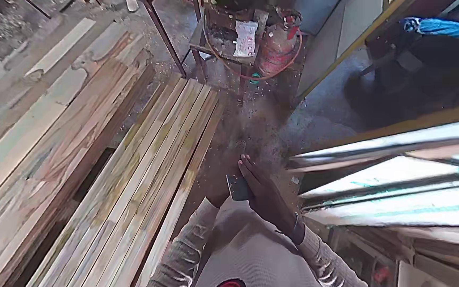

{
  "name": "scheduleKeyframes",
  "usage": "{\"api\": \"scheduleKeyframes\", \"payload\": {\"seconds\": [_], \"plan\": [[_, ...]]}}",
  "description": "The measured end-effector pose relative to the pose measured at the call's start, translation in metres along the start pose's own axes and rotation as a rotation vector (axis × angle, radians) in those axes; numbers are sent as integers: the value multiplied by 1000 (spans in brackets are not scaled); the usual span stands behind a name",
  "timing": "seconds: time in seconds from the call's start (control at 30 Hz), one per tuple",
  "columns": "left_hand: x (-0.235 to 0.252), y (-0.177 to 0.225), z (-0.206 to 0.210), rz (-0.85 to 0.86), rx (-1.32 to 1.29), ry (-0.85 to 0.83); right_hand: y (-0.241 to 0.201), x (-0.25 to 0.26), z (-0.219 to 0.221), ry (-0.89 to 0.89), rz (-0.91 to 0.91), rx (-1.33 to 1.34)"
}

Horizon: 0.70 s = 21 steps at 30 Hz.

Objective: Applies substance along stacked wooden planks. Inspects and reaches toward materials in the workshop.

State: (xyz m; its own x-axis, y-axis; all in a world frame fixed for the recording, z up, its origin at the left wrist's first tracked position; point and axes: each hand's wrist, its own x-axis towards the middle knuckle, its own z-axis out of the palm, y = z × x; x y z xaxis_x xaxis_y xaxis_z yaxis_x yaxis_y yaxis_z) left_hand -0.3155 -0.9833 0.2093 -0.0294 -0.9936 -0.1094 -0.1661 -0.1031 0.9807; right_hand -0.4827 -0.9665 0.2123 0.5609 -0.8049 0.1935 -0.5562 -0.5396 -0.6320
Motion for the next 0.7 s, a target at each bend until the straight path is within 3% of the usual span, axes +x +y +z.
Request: {"api": "scheduleKeyframes", "payload": {"seconds": [0.07, 0.13, 0.27, 0.4, 0.47, 0.6, 0.7], "plan": [[30, 4, 8, -77, 40, 78, 34, 41, -7, 63, 7, 2], [91, 6, 14, -97, 202, 107, 67, 86, -12, 158, 45, 49], [261, -8, 23, -276, 719, -303, 119, 174, -46, 311, 222, 328], [412, 37, -4, -179, 862, -411, 158, 224, -106, 415, 455, 608], [493, 78, -33, -15, 955, -310, 182, 234, -126, 546, 534, 656], [648, 159, -88, 126, 1077, 12, 215, 226, -143, 720, 686, 664], [682, 228, -102, 148, 1075, 187, 221, 212, -142, 677, 735, 591]]}}
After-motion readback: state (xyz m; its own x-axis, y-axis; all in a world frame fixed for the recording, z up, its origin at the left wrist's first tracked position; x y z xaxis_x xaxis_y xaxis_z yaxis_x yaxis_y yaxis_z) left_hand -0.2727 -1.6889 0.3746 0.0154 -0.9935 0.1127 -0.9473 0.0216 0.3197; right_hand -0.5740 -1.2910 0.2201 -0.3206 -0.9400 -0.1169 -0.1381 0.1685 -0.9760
